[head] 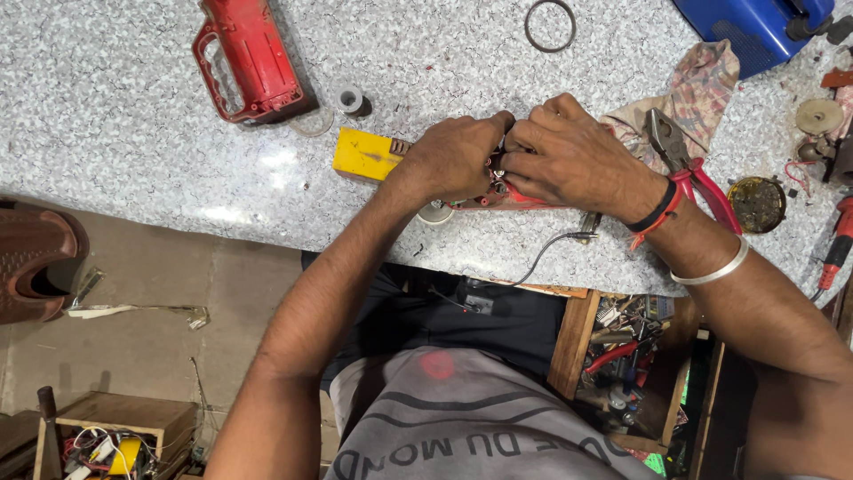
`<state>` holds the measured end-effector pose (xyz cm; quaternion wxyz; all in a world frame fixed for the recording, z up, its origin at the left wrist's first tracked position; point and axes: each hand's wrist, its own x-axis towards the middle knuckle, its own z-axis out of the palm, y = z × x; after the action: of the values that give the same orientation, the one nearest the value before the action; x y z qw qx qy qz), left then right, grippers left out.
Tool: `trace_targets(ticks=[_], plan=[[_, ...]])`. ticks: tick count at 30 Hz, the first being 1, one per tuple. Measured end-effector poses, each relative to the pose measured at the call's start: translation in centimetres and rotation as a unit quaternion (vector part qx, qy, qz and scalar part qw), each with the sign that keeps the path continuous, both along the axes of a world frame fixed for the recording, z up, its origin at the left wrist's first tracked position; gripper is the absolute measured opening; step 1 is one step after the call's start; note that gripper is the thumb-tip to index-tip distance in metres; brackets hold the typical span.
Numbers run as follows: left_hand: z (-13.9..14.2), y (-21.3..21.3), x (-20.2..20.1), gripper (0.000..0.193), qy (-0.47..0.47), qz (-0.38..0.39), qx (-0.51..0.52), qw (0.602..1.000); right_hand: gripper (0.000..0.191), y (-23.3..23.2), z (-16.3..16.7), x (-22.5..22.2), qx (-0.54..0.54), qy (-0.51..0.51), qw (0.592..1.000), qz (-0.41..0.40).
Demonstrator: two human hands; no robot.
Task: The person works on a red handheld power tool at a cluttered workbench. They use pliers to strip and connect wires, then walk to a shelf to retrieve a small component from a plastic box. They return to the bench and continue wiring and soldering the tool's internal components.
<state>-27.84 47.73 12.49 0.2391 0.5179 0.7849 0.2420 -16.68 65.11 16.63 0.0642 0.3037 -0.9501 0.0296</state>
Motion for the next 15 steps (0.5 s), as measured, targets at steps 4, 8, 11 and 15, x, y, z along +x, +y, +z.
trace_targets(ticks=[4,8,11,15], plan=[[-0.3,0.1,0.0,0.065,0.009,0.001,0.000,1.000,0.018,-0.1,0.5,-0.2,0.011,0.007,1.000,0.016],[-0.2,0.0,0.0,0.056,-0.002,0.005,-0.018,1.000,0.017,0.2,0.6,-0.2,0.058,0.019,0.998,0.025],[0.3,-0.1,0.1,0.059,-0.008,0.012,-0.004,1.000,0.019,0.4,0.3,-0.1,0.050,0.023,0.998,0.022],[1.0,0.0,0.3,0.056,-0.022,0.017,-0.047,0.999,0.023,0.1,-0.6,0.7,-0.015,0.011,1.000,-0.024]])
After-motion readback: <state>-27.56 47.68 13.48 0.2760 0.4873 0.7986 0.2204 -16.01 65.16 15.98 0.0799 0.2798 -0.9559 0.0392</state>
